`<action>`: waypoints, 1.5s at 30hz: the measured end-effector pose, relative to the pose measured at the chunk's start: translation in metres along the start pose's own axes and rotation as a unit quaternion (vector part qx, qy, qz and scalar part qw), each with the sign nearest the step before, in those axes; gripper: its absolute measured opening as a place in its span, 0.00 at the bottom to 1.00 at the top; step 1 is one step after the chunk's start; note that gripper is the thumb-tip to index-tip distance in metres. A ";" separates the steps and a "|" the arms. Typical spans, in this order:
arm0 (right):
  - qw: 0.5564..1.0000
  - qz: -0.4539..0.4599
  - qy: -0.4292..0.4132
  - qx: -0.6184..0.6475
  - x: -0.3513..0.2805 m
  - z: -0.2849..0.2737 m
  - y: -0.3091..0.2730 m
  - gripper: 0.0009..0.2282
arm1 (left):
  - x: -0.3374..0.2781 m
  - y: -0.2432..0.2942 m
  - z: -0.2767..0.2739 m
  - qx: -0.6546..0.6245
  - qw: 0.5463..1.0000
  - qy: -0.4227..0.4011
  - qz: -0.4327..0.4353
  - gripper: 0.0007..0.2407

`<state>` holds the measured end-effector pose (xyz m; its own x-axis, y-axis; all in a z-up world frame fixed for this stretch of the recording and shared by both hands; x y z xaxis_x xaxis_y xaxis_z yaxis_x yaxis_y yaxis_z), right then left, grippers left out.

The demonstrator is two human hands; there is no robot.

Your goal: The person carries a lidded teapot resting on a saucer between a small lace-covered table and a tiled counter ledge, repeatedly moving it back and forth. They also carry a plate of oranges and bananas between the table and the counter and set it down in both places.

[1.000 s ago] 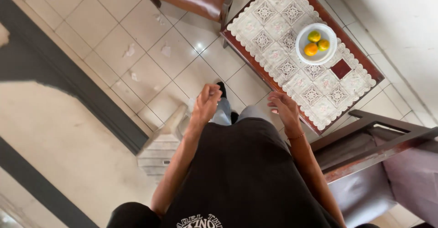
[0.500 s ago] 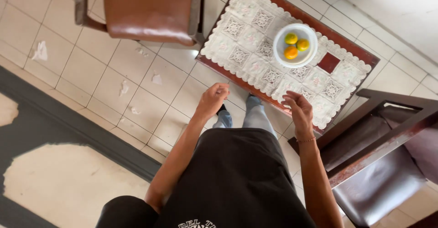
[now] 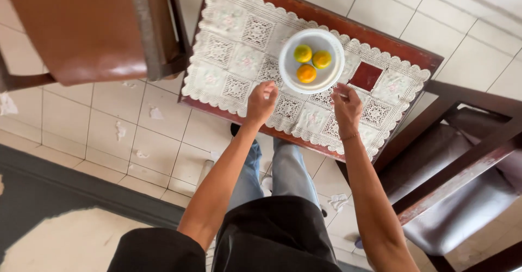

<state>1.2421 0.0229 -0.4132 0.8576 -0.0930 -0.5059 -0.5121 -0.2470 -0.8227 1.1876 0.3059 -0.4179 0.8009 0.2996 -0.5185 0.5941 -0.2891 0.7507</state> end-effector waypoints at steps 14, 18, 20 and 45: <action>0.988 -0.117 0.053 -0.084 0.103 0.026 0.099 0.15 | 0.118 -0.037 0.067 -0.007 0.998 0.039 0.038 0.15; 0.980 -0.111 0.079 -0.143 0.113 0.026 0.103 0.09 | 0.124 -0.041 0.068 0.033 0.996 0.062 0.063 0.13; 0.981 -0.116 0.069 -0.136 0.112 0.025 0.103 0.09 | 0.126 -0.050 0.070 0.046 0.994 0.070 0.075 0.13; 0.966 -0.203 -0.144 0.064 -0.005 -0.044 -0.141 0.13 | -0.041 0.140 -0.038 -0.151 0.986 0.042 0.052 0.14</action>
<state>1.3119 0.0160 -0.2834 0.9494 0.2636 -0.1708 -0.1541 -0.0829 -0.9846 1.2346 0.2881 -0.2760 0.8397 0.3604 -0.4062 0.4499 -0.0428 0.8921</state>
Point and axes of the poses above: each hand's wrist, its own x-axis towards the middle knuckle, its own z-axis out of the palm, y = z × x, the point moved 6 cm from there along x, towards the middle knuckle, and after that the axes turned 3 degrees about -z, right-handed, at the moved point
